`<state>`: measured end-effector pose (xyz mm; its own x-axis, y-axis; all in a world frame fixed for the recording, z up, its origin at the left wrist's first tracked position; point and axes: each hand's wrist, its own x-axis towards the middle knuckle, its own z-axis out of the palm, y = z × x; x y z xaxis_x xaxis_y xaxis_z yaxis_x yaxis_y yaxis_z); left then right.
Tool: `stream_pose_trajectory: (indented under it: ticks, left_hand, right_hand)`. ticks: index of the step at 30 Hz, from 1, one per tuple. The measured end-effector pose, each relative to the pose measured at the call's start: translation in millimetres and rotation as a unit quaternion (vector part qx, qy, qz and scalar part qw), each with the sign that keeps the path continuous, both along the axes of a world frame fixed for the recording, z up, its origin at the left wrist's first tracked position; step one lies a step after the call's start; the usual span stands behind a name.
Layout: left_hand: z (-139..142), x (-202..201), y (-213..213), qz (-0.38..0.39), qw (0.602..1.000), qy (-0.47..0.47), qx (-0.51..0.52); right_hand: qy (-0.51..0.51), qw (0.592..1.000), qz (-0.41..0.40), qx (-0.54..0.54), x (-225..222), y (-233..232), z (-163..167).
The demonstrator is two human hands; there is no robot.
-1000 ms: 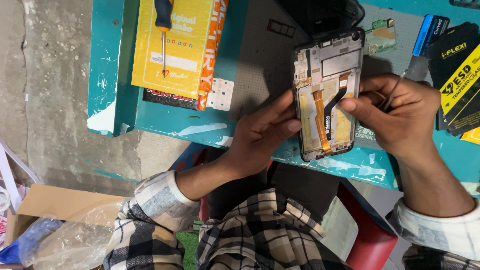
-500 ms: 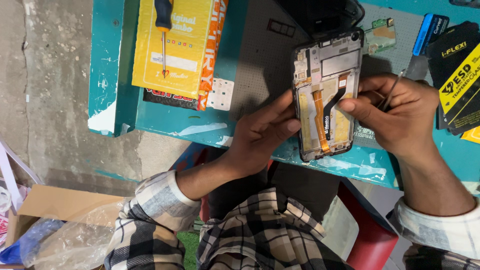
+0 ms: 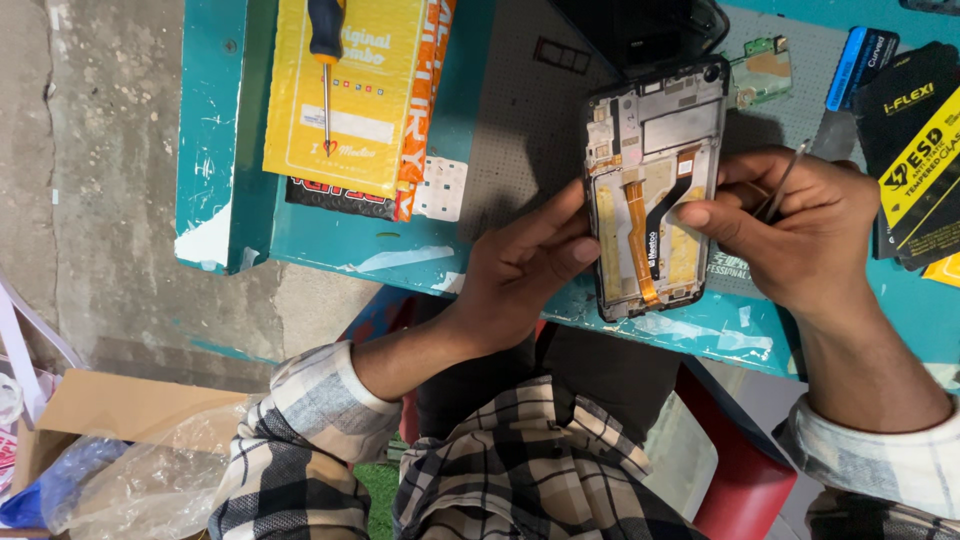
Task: The person disassembles a smartphone using tweezers and a screwdriver. They remove the back cover, disconnect ribbon cables, and lift out the motherboard and battery, placing the components on the workbench.
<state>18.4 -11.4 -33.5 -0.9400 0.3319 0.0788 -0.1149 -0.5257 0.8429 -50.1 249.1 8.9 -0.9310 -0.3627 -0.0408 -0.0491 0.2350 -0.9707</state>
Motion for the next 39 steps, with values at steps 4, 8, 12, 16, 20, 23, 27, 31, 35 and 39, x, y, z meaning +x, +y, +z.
stream_pose_trajectory:
  ticks: [4,8,12,16,20,23,27,31,35,39]
  left_hand:
    - [1.4,-0.7,-1.4,-0.009,1.0,-0.013,0.006]
    - [2.8,-0.7,-2.0,-0.011,1.0,-0.018,0.003]
    - [2.0,-0.2,0.5,0.0,1.0,-0.014,0.006]
    - [-1.0,1.3,-0.2,0.0,1.0,-0.019,0.001]
    - [-7.6,4.9,1.7,0.027,0.998,-0.051,0.008]
    - [-13.1,5.7,4.9,0.053,0.995,-0.079,0.013]
    - [-13.4,6.0,4.6,0.053,0.992,-0.118,0.015]
    - [-5.9,4.8,2.4,0.03,0.991,-0.123,0.037]
    - [1.4,2.0,2.4,0.016,0.993,-0.104,0.053]
    - [2.9,1.5,2.2,0.018,0.994,-0.092,0.061]
  right_hand:
    - [0.002,1.0,0.003,-0.002,-0.6,0.6,-0.5]
    - [-0.006,1.0,0.001,-0.005,-0.5,1.0,-0.5]
    - [-0.002,1.0,0.002,0.006,-0.2,1.9,-0.3]
    - [-0.001,1.0,0.004,0.008,-0.8,2.8,-1.0]
    - [-0.01,1.0,-0.004,0.005,1.6,2.3,-1.4]
    - [-0.025,1.0,-0.008,-0.01,2.7,0.7,-1.8]
    - [-0.032,0.999,-0.007,0.003,1.9,-1.1,-1.5]
    - [-0.042,0.999,-0.01,0.006,1.4,-1.4,-0.4]
    - [-0.047,0.999,-0.019,0.02,1.7,-1.1,0.1]
    - [-0.042,0.998,-0.02,0.038,1.4,0.2,-0.6]
